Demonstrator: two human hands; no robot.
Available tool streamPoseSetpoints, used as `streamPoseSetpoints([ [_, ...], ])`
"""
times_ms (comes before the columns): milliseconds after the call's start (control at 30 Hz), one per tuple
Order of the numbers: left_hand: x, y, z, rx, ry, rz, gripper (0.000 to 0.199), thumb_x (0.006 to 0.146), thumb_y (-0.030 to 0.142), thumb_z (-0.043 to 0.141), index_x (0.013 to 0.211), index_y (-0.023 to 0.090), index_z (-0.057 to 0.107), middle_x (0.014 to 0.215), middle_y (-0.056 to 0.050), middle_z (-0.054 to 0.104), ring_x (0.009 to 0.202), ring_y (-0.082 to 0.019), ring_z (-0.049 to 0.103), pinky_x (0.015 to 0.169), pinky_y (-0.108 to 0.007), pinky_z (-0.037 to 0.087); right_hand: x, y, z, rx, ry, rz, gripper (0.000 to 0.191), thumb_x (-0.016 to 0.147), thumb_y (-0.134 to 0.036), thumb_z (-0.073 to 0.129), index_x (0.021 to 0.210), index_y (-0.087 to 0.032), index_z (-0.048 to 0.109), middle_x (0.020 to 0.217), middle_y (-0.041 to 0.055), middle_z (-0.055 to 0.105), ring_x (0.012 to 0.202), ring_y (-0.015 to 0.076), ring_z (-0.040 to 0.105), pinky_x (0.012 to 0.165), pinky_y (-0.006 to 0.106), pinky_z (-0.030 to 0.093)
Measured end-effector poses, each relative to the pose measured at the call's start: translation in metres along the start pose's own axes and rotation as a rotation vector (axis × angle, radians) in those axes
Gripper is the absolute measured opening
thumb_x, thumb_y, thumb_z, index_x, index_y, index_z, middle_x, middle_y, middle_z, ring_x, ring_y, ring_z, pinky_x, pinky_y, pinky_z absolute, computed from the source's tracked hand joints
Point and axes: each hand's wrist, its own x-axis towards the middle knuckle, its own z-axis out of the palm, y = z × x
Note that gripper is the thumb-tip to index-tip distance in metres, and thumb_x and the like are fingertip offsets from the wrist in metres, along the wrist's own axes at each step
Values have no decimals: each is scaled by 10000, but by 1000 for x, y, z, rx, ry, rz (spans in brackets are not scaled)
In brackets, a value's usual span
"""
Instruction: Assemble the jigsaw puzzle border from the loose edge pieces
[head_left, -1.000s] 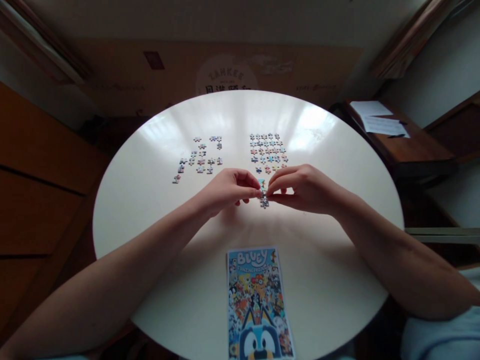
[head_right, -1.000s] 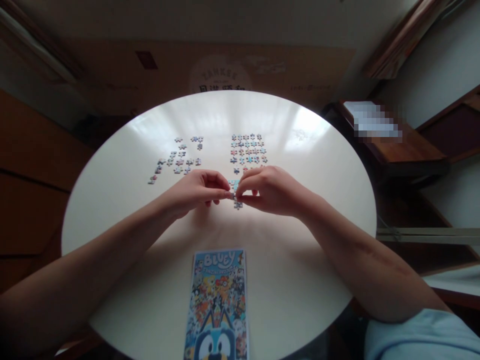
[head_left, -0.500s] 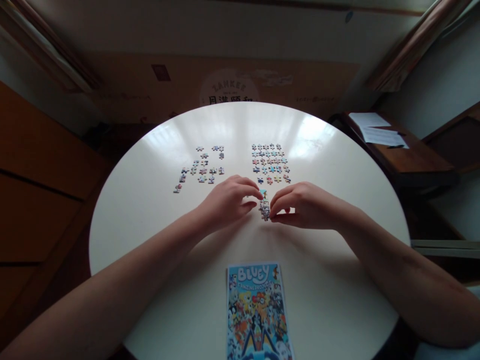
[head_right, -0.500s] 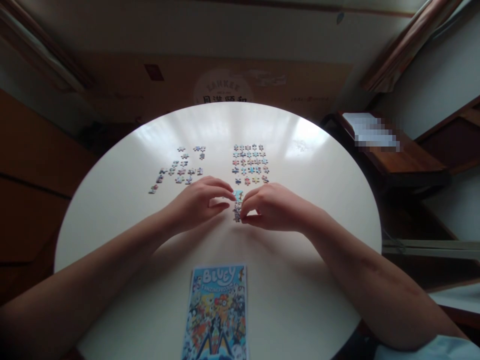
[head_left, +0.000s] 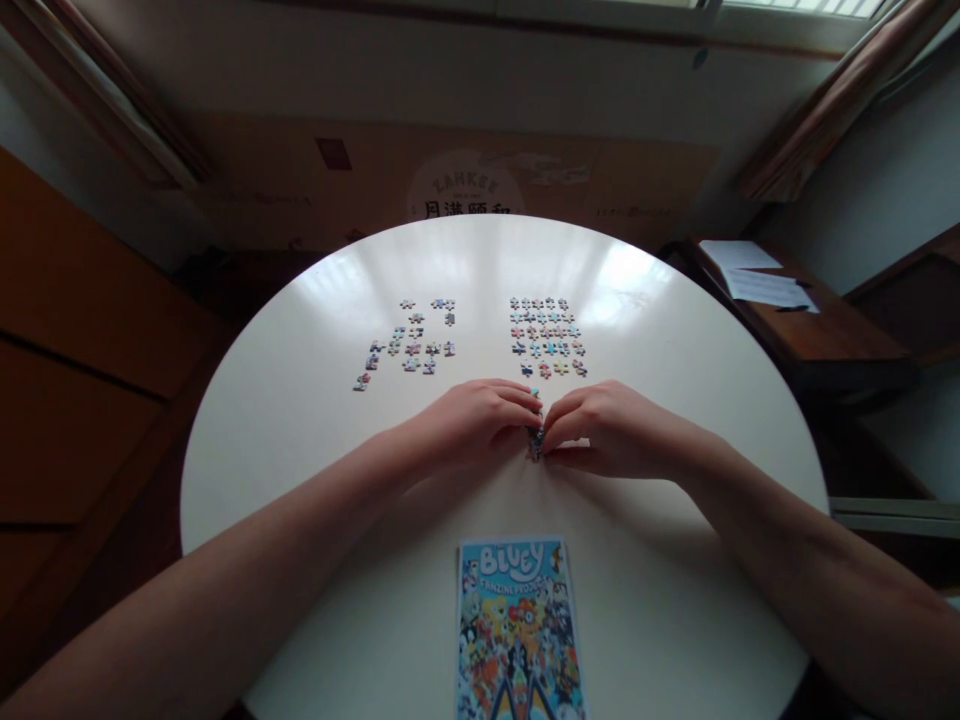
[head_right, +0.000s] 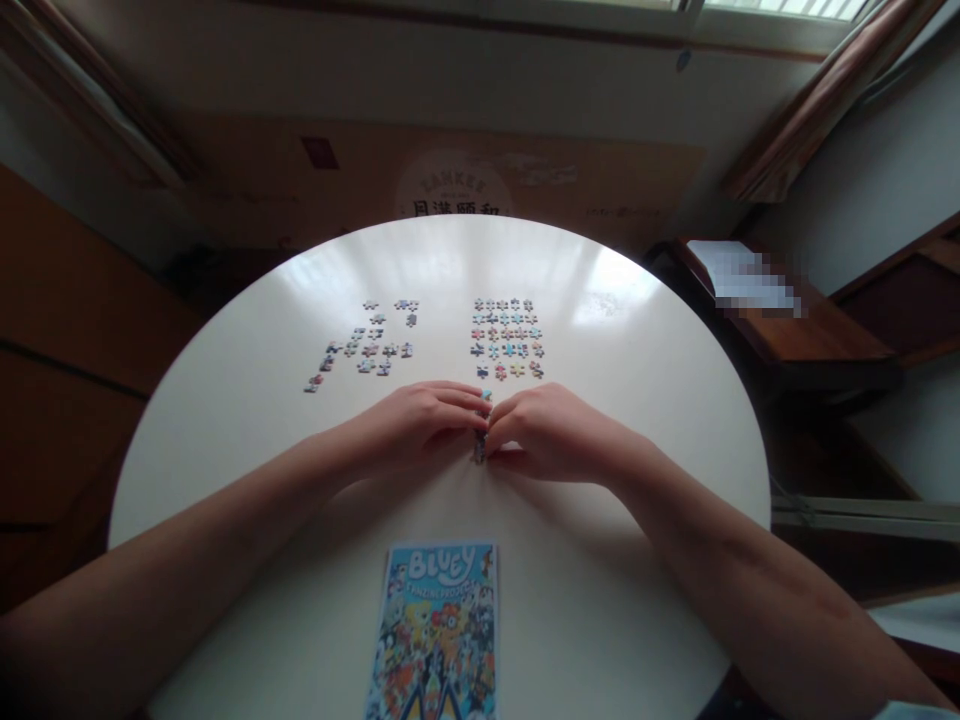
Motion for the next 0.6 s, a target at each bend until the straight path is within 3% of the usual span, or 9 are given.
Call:
streamPoseSetpoints([
  [600,2,1,1,-16,-20,-8,197,897,159,645,1006,257,778,1134,-6,778,1118,-198,708,1023,-346,550,3,-4,-3,68,-79,120,142,884,-197,715,943,-272,819,912,-8,773,716,117,660,654,242,407],
])
